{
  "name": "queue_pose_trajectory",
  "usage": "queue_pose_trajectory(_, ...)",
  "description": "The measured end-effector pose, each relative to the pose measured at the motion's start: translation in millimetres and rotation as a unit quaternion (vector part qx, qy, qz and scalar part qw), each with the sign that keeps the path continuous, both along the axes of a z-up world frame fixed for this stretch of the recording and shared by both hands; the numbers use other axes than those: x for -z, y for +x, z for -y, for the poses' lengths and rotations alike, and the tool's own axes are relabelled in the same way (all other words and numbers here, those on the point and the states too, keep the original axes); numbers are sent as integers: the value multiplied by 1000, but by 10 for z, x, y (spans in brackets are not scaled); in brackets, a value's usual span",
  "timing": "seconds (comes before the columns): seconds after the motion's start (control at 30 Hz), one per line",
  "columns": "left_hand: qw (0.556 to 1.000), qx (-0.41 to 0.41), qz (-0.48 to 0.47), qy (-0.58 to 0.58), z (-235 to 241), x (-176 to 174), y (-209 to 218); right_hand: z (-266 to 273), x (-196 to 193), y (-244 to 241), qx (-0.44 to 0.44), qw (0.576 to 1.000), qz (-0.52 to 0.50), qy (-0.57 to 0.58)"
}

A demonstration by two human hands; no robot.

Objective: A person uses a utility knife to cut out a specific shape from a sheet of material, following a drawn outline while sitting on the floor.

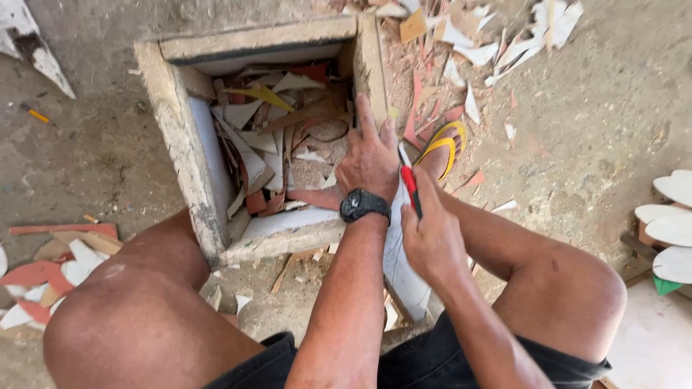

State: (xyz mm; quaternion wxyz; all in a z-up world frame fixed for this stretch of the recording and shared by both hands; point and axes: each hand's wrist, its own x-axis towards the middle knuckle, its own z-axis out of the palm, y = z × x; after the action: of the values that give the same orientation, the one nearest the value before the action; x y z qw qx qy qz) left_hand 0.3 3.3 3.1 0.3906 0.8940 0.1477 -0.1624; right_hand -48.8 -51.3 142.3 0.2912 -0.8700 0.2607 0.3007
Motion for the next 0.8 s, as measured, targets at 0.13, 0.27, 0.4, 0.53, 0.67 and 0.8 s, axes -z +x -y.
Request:
queue_pose_trajectory(0.13,998,-15,19,63,63,193,-2,-53,-133,-63,58,998,36,12)
queue_pose_trajectory(0.27,999,-3,-28,32,52,-16,-29,116,-457,-274,32,987,149,-41)
queue_pose_trajectory(0.4,996,5,-30,83,62,-4,51,378,-683,-856,-14,988,152,-6)
queue_pose_trajectory(0.53,995,-10,10,95,104,71,-60,546,-719,-1635,30,998,21,-59)
queue_pose_trajectory(0.67,995,5,-3,96,72,-1,90,570,-616,-1976,8,992,117,-41)
queue_pose_trajectory(0.8,995,12,-28,94,50,-32,55,564,-560,-2160,24,993,107,-50)
